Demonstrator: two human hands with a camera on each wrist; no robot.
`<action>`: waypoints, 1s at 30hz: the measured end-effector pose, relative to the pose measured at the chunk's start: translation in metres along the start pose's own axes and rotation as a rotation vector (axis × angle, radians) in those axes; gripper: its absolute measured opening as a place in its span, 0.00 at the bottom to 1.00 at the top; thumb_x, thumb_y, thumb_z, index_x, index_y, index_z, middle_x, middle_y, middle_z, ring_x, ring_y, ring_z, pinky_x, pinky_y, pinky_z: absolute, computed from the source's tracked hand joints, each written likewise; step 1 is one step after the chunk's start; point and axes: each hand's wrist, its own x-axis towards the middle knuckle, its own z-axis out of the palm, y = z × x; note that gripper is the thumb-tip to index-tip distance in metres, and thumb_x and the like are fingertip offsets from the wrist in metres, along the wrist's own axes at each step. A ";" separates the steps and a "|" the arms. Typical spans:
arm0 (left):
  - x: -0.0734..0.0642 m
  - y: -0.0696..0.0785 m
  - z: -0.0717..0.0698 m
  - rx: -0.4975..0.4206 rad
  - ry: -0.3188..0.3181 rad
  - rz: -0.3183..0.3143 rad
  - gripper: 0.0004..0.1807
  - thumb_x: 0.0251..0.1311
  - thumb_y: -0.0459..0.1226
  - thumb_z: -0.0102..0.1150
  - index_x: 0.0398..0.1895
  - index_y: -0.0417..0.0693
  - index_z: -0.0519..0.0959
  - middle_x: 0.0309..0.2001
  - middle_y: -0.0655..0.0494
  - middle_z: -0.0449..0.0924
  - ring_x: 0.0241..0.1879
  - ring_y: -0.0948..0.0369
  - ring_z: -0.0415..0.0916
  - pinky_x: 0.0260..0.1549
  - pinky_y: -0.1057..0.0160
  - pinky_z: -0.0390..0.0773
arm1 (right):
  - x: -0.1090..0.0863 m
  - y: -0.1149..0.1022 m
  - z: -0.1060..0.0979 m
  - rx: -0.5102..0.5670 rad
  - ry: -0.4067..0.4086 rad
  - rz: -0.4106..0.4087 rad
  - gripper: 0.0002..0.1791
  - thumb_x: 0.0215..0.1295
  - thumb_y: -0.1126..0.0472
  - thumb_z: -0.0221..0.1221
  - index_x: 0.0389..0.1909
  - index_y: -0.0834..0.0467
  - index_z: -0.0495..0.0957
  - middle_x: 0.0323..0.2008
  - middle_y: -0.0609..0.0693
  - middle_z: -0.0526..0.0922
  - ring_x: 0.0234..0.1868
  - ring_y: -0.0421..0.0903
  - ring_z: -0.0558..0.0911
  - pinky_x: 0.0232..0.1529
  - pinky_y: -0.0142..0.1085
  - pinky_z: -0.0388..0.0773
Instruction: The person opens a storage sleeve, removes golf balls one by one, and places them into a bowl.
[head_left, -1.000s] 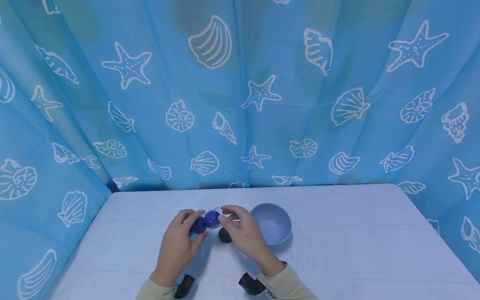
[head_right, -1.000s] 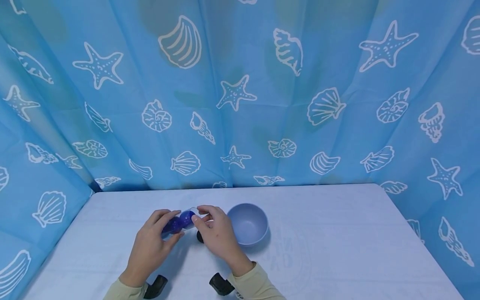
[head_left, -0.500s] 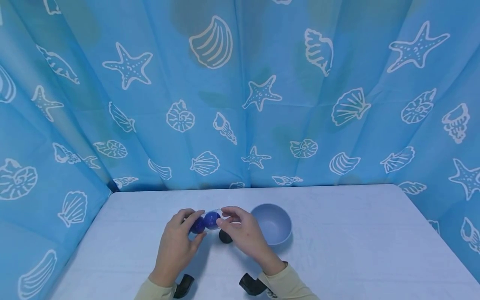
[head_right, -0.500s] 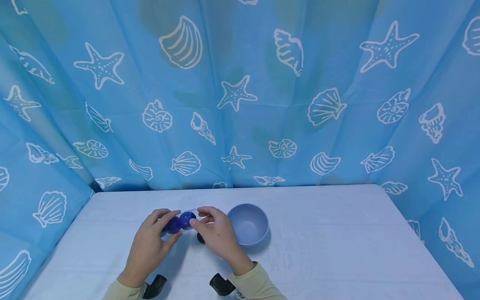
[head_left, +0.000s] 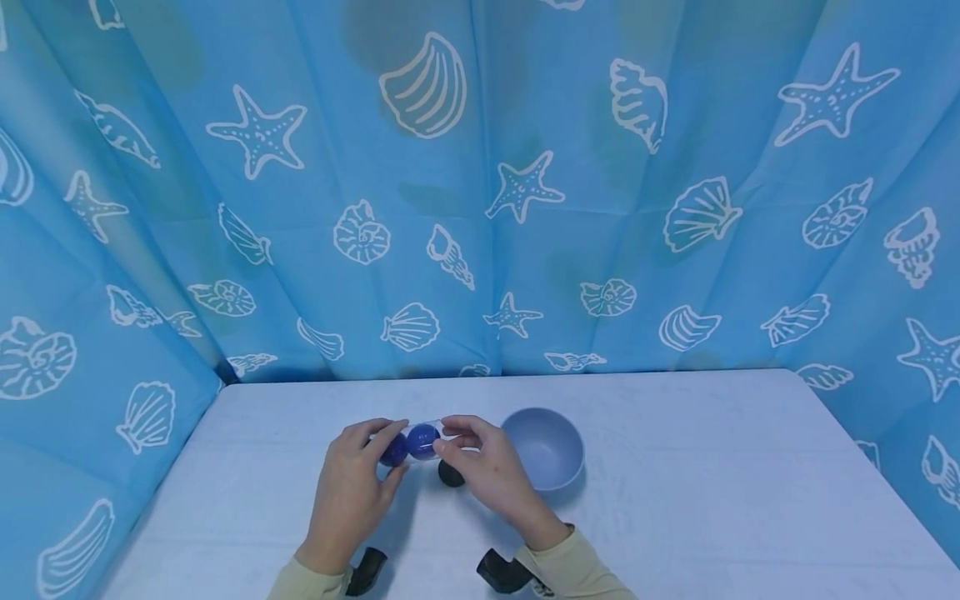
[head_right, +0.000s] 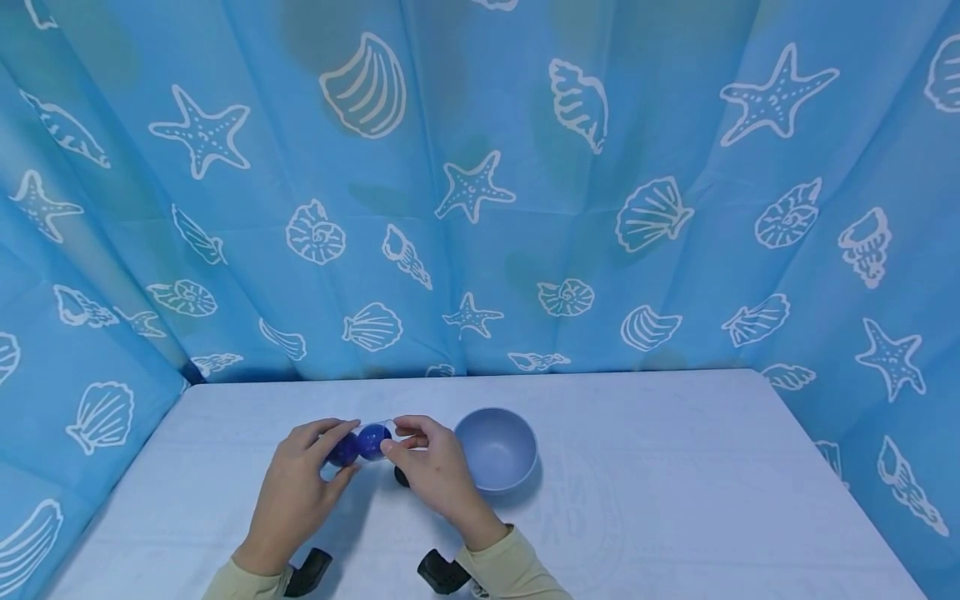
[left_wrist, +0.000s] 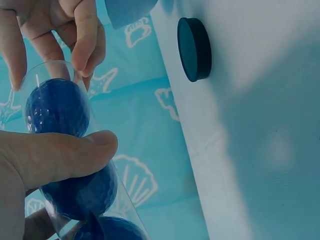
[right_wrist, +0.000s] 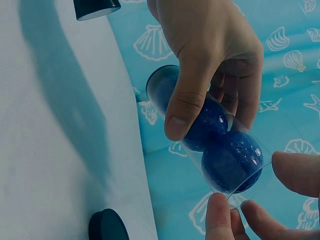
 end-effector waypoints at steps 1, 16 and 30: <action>0.000 0.000 0.000 0.001 -0.001 0.002 0.32 0.45 0.36 0.82 0.58 0.50 0.82 0.51 0.48 0.81 0.53 0.49 0.77 0.57 0.44 0.76 | 0.000 0.000 0.000 0.004 -0.003 0.004 0.25 0.70 0.51 0.63 0.62 0.59 0.77 0.57 0.53 0.81 0.54 0.49 0.79 0.56 0.44 0.80; 0.001 -0.001 -0.007 0.054 0.005 0.051 0.31 0.44 0.34 0.82 0.56 0.49 0.83 0.49 0.48 0.81 0.53 0.49 0.75 0.58 0.42 0.73 | -0.001 0.003 0.000 0.105 -0.066 0.024 0.24 0.72 0.53 0.61 0.64 0.61 0.75 0.59 0.55 0.79 0.60 0.53 0.78 0.60 0.47 0.77; 0.001 0.003 -0.017 0.128 0.021 0.075 0.30 0.43 0.31 0.81 0.55 0.49 0.84 0.49 0.46 0.81 0.54 0.47 0.73 0.62 0.42 0.69 | 0.000 0.008 0.001 0.271 -0.150 0.033 0.26 0.73 0.57 0.59 0.67 0.64 0.70 0.61 0.58 0.77 0.60 0.51 0.79 0.62 0.43 0.76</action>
